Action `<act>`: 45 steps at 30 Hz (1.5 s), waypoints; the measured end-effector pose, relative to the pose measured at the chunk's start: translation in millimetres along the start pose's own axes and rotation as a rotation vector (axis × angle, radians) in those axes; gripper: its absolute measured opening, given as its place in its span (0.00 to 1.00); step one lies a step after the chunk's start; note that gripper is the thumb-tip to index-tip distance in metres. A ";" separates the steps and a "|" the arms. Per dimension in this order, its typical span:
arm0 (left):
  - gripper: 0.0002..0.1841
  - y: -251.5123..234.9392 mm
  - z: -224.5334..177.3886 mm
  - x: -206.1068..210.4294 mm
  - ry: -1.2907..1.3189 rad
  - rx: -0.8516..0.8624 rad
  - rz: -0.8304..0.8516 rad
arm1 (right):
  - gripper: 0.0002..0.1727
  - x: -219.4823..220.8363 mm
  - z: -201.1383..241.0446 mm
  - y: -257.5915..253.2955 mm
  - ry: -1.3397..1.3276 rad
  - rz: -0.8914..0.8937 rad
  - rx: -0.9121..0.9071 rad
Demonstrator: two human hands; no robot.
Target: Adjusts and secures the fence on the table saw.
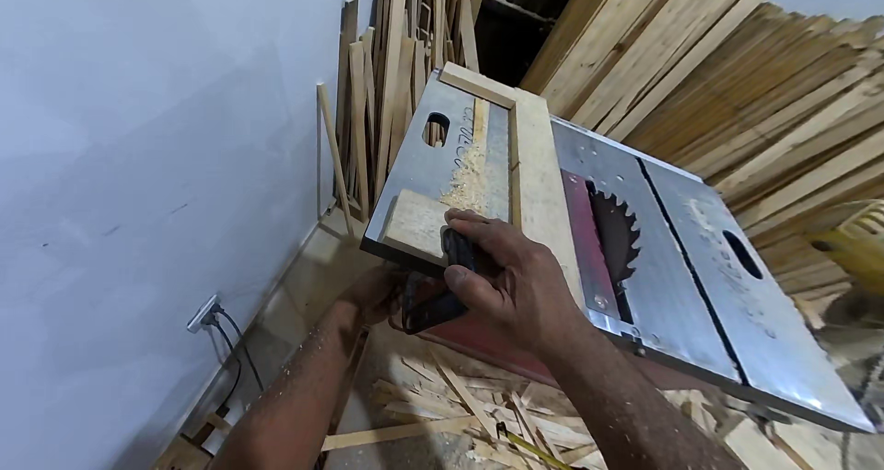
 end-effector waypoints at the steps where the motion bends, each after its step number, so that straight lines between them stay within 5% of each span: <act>1: 0.07 0.1 3.9 -0.8 0.051 0.019 0.027 | 0.36 -0.3 0.4 -0.1 0.004 -0.003 0.001; 5: 0.17 9.4 23.1 0.5 0.265 0.085 0.115 | 0.36 -0.2 0.9 0.4 0.018 -0.002 -0.002; 9: 0.37 33.0 34.7 3.6 0.441 0.343 0.461 | 0.37 -0.1 0.6 0.1 0.012 -0.008 -0.009; 13: 0.34 54.9 40.1 14.0 0.460 0.511 0.689 | 0.37 -0.7 -0.2 -0.8 0.019 0.000 -0.005; 18: 0.22 40.6 34.0 9.6 0.265 0.477 0.265 | 0.37 0.3 -1.2 -0.3 0.002 0.006 0.002; 22: 0.29 24.3 26.6 -5.5 0.025 0.215 -0.102 | 0.36 -0.3 0.2 0.0 0.000 0.001 -0.006; 26: 0.27 6.1 21.8 0.8 0.056 -0.194 -0.009 | 0.36 0.4 -2.5 0.4 -0.001 -0.003 -0.029; 29: 0.30 7.6 17.8 4.4 0.123 -0.268 0.159 | 0.36 0.1 -1.6 0.4 -0.016 -0.002 -0.029; 31: 0.26 9.8 17.0 -3.1 0.038 -0.213 0.089 | 0.35 -0.3 -1.4 0.2 -0.018 -0.007 -0.026; 35: 0.16 12.1 16.0 -5.7 0.105 0.154 0.108 | 0.36 -0.3 -0.7 -0.1 -0.023 -0.006 -0.027; 40: 0.21 24.1 28.3 10.7 0.174 0.454 0.381 | 0.35 0.7 -0.8 0.1 -0.003 -0.005 -0.025; 45: 0.17 47.4 23.1 5.4 -0.513 0.405 -0.439 | 0.35 1.0 -1.4 0.8 -0.008 -0.004 -0.020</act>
Point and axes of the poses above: each hand's wrist, its own y-axis away from the middle knuckle, its own x-axis out of the palm, z = x × y, the point moved 7 cm from there along -y, towards the middle knuckle, and after that the axes turned 11 degrees about z, right-handed, at the moved point
